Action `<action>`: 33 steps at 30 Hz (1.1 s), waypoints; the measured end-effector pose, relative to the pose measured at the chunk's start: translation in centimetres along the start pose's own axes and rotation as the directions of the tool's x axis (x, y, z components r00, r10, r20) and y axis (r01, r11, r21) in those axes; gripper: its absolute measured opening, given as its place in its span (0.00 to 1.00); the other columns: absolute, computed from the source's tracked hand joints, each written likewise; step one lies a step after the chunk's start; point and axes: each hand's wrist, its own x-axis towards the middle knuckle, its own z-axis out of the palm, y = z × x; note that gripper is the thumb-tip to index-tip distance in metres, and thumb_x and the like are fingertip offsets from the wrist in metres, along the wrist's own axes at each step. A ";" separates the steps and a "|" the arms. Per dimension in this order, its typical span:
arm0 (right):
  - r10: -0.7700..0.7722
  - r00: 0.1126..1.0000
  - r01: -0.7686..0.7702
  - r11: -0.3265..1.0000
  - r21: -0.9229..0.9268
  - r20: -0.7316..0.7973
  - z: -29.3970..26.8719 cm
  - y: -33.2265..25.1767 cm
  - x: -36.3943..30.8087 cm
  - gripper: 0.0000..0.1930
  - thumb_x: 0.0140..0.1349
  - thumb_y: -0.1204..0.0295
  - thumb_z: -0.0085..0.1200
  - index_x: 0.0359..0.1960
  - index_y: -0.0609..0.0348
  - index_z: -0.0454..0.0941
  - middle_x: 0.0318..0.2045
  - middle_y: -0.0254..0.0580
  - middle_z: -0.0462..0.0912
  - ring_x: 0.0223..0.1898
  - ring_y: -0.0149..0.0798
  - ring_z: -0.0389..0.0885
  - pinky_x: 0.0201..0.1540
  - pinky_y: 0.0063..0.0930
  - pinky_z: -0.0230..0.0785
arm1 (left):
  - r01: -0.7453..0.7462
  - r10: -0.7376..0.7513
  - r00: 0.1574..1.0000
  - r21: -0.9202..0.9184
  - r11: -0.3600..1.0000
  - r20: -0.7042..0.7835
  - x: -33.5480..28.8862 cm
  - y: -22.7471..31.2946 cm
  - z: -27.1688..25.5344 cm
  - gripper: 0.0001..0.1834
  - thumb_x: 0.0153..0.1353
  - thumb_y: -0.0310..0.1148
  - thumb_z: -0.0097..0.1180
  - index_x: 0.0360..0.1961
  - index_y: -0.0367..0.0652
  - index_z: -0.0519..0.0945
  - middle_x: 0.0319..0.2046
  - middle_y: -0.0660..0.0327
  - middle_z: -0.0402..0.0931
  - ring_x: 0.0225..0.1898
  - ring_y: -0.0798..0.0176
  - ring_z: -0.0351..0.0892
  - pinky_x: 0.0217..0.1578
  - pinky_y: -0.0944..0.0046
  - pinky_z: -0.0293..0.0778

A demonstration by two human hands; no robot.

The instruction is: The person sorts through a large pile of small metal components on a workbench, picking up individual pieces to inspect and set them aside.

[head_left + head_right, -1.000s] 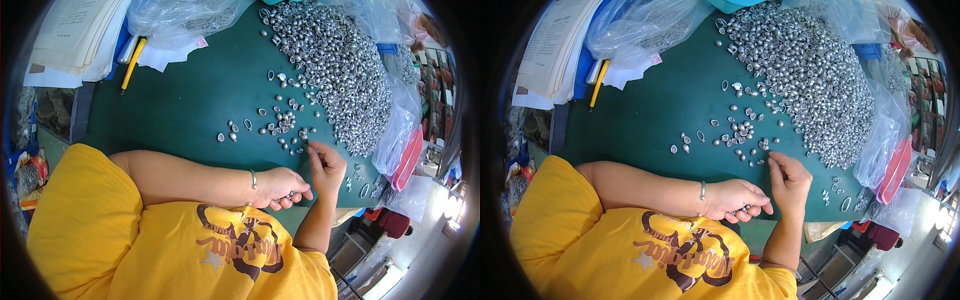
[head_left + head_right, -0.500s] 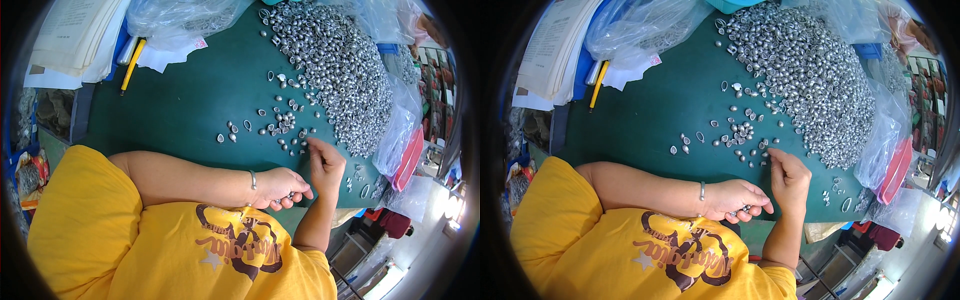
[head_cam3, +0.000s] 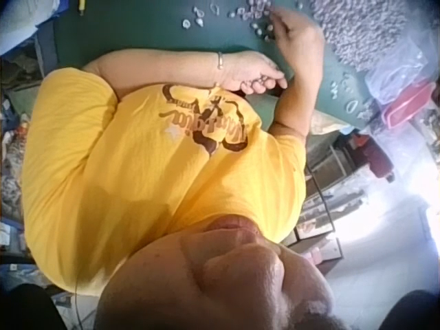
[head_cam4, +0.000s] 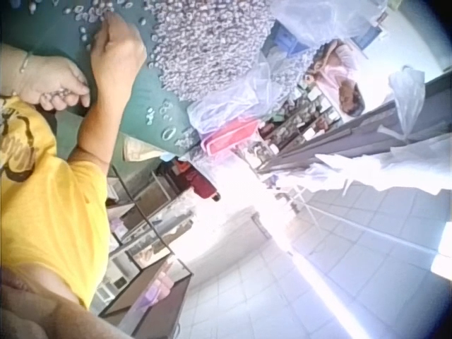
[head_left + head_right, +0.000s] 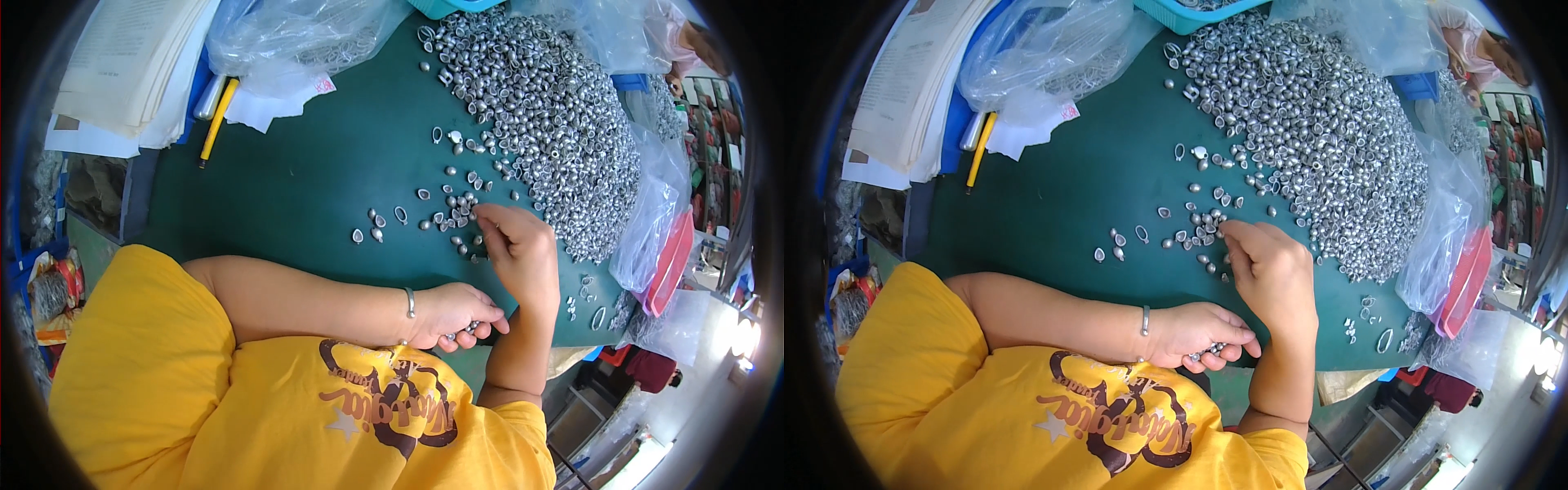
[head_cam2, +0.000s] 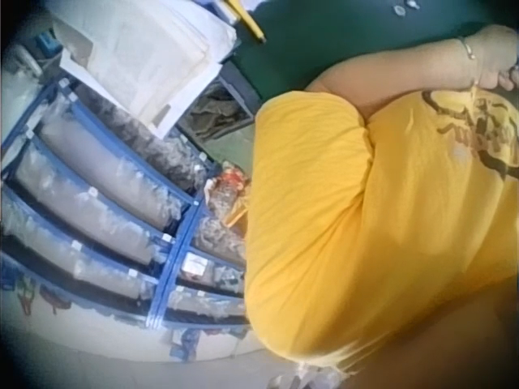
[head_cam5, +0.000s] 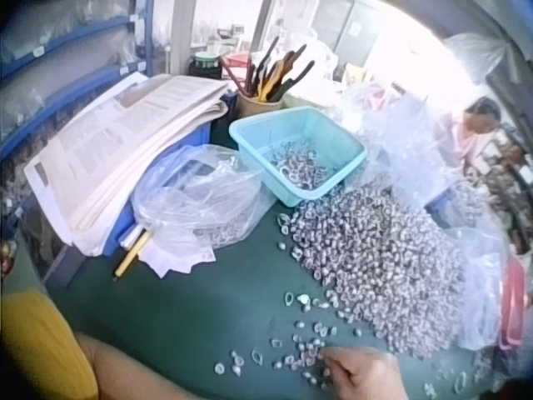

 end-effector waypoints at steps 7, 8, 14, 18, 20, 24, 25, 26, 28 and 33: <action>0.067 0.997 -0.069 0.996 0.061 0.048 -1.3 1.0 1.0 0.06 0.46 0.79 0.56 0.27 0.60 0.78 0.22 0.44 0.78 0.22 0.44 0.76 0.26 0.29 0.69 | 0.010 -0.010 1.000 0.008 1.000 0.009 -0.1 0.0 0.2 0.14 0.63 0.39 0.41 0.39 0.39 0.71 0.19 0.70 0.59 0.16 0.77 0.53 0.12 0.77 0.47; 0.041 0.998 -0.045 0.995 0.086 0.052 -0.9 1.2 0.8 0.06 0.45 0.79 0.56 0.28 0.60 0.78 0.22 0.44 0.78 0.21 0.44 0.76 0.25 0.29 0.69 | 0.015 -0.015 1.000 0.006 1.000 0.006 -0.1 0.0 0.1 0.14 0.63 0.39 0.41 0.39 0.39 0.71 0.19 0.70 0.59 0.16 0.77 0.53 0.12 0.77 0.47; 0.094 0.995 -0.102 0.971 0.218 0.046 0.3 1.8 0.5 0.06 0.47 0.79 0.57 0.29 0.61 0.78 0.17 0.35 0.75 0.17 0.33 0.71 0.20 0.23 0.63 | 0.020 -0.020 1.000 -0.012 1.000 -0.007 -0.1 0.0 0.1 0.12 0.63 0.38 0.41 0.38 0.41 0.71 0.19 0.71 0.59 0.15 0.77 0.53 0.12 0.77 0.47; 0.208 0.970 -0.162 0.150 0.975 0.129 -0.4 4.3 0.0 0.05 0.54 0.80 0.50 0.33 0.66 0.74 0.14 0.28 0.66 0.13 0.19 0.56 0.14 0.14 0.44 | 0.018 -0.018 1.000 -0.018 1.000 0.009 -0.1 0.0 0.1 0.13 0.63 0.38 0.41 0.39 0.39 0.70 0.19 0.71 0.59 0.15 0.78 0.53 0.11 0.78 0.47; 0.178 0.975 -0.110 -0.114 0.987 0.129 -0.6 4.8 0.3 0.06 0.58 0.78 0.47 0.35 0.67 0.71 0.13 0.28 0.63 0.12 0.19 0.51 0.13 0.14 0.40 | 0.022 -0.022 1.000 -0.013 1.000 0.007 0.1 -0.1 0.2 0.13 0.63 0.38 0.41 0.39 0.38 0.70 0.19 0.71 0.58 0.15 0.78 0.53 0.11 0.79 0.48; 0.059 0.983 -0.140 -0.374 0.917 0.175 -0.3 5.2 0.6 0.07 0.59 0.76 0.46 0.37 0.66 0.69 0.15 0.27 0.61 0.12 0.20 0.51 0.13 0.13 0.42 | 0.033 -0.033 0.999 -0.013 0.999 -0.009 0.0 0.2 0.2 0.13 0.64 0.38 0.39 0.39 0.39 0.70 0.19 0.71 0.57 0.15 0.78 0.53 0.11 0.79 0.48; 0.038 0.985 -0.142 -0.397 0.907 0.171 -0.2 5.3 0.7 0.07 0.59 0.76 0.46 0.37 0.66 0.69 0.15 0.27 0.61 0.12 0.20 0.51 0.13 0.13 0.43 | 0.034 -0.035 0.999 -0.014 0.999 -0.014 -0.1 0.3 0.3 0.13 0.64 0.38 0.39 0.39 0.39 0.70 0.19 0.71 0.57 0.15 0.78 0.53 0.11 0.79 0.48; 0.016 0.986 -0.145 -0.419 0.896 0.167 -0.1 5.5 0.7 0.07 0.59 0.76 0.46 0.38 0.66 0.69 0.15 0.27 0.60 0.12 0.20 0.52 0.13 0.13 0.43 | 0.035 -0.035 0.999 -0.012 0.999 -0.010 -0.1 0.3 0.3 0.13 0.65 0.38 0.39 0.39 0.39 0.70 0.19 0.71 0.57 0.15 0.78 0.53 0.11 0.79 0.48; 0.030 0.987 -0.128 -0.421 0.898 0.155 0.0 5.6 0.7 0.08 0.59 0.76 0.45 0.39 0.65 0.69 0.14 0.26 0.59 0.12 0.20 0.52 0.14 0.13 0.44 | 0.035 -0.035 0.999 -0.014 0.999 -0.005 -0.1 0.3 0.2 0.13 0.65 0.38 0.39 0.39 0.39 0.70 0.19 0.70 0.57 0.15 0.78 0.53 0.11 0.79 0.48; 0.043 0.991 -0.099 -0.423 0.901 0.129 -0.1 5.1 0.8 0.07 0.58 0.77 0.42 0.37 0.65 0.69 0.15 0.30 0.59 0.13 0.23 0.53 0.14 0.14 0.46 | 0.027 -0.026 1.000 -0.038 0.999 0.012 0.1 0.1 0.0 0.13 0.65 0.37 0.39 0.39 0.38 0.69 0.19 0.70 0.57 0.15 0.78 0.53 0.11 0.79 0.48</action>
